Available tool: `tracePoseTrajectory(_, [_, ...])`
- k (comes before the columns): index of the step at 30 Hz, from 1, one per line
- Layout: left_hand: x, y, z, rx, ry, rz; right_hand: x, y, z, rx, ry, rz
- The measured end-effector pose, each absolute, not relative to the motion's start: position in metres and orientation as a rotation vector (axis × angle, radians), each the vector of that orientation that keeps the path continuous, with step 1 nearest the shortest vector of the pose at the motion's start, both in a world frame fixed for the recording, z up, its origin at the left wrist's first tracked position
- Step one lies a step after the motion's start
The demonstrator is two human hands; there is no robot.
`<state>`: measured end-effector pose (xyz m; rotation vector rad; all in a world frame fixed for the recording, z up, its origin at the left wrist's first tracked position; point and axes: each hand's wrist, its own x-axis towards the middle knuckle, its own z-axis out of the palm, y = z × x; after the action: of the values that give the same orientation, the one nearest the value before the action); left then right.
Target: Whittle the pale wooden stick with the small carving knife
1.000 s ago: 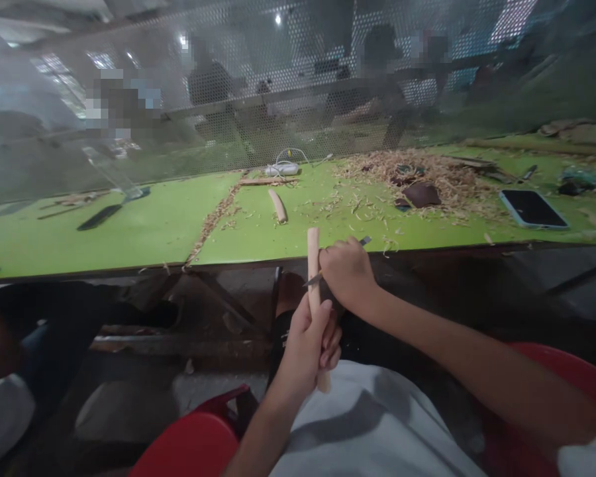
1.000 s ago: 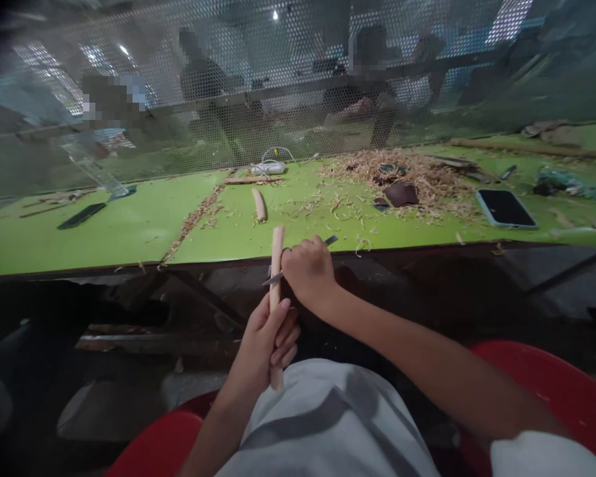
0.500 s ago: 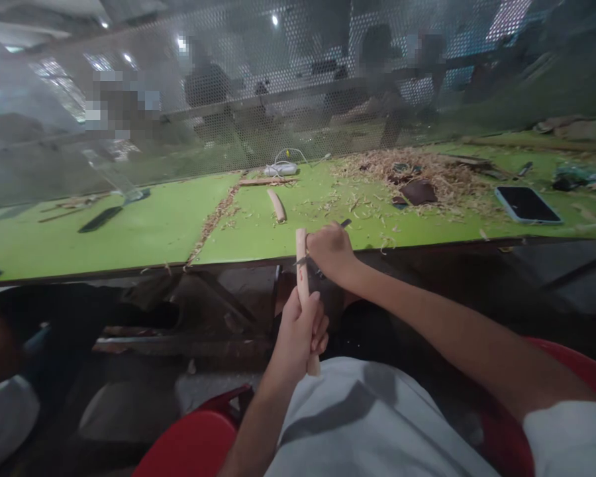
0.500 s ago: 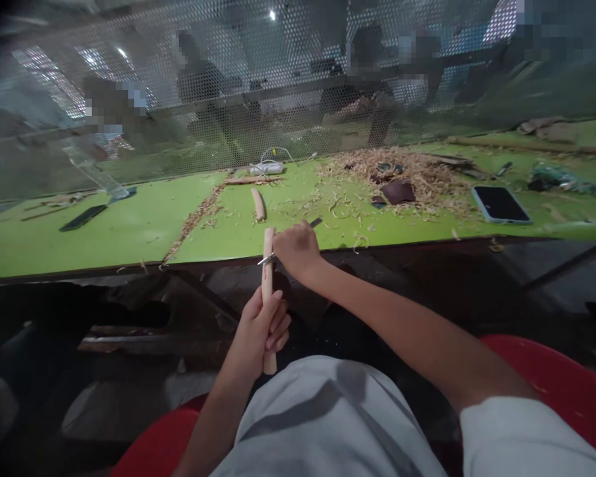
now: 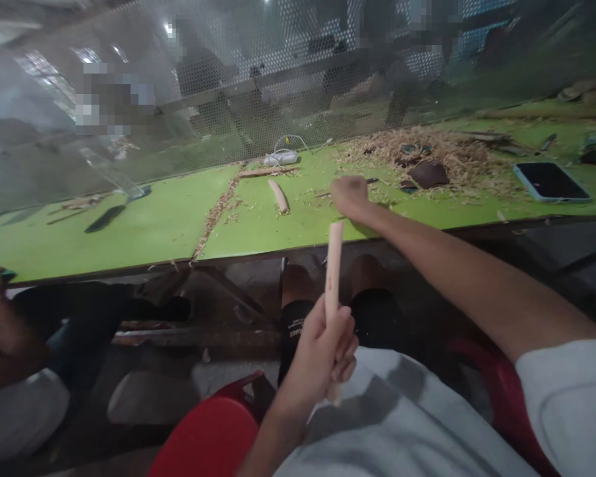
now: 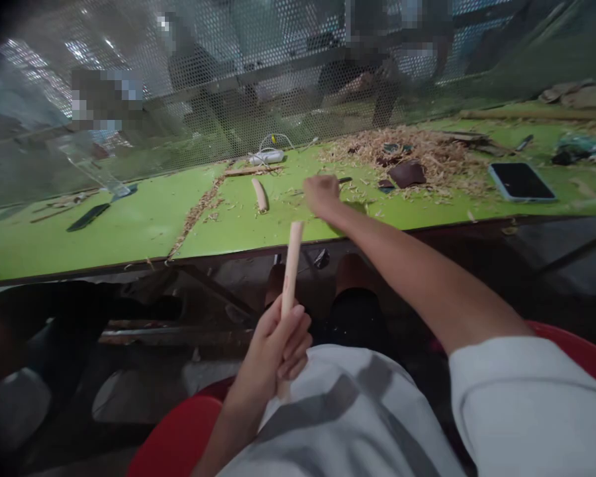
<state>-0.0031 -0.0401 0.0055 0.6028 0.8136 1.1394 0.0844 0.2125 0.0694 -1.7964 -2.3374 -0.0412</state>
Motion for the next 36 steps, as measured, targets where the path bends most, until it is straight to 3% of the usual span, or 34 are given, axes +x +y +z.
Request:
tracePoseTrajectory(8, [-0.019, -0.025, -0.004, 0.449, 0.614, 1.17, 0.118, 0.15, 0.075, -1.799, -2.415, -0.123])
tracePoseTrajectory(15, [-0.005, -0.035, -0.003, 0.479, 0.619, 1.202, 0.096, 0.086, 0.05, -1.522, -2.648, -0.154])
tracePoseTrajectory(24, [0.01, -0.035, -0.01, 0.504, 0.703, 1.19, 0.098, 0.112, 0.024, -1.549, -2.56, -0.278])
tracePoseTrajectory(36, [-0.006, -0.024, -0.011, 0.479, 0.721, 1.222, 0.083, 0.144, 0.037, -1.468, -2.593, -0.295])
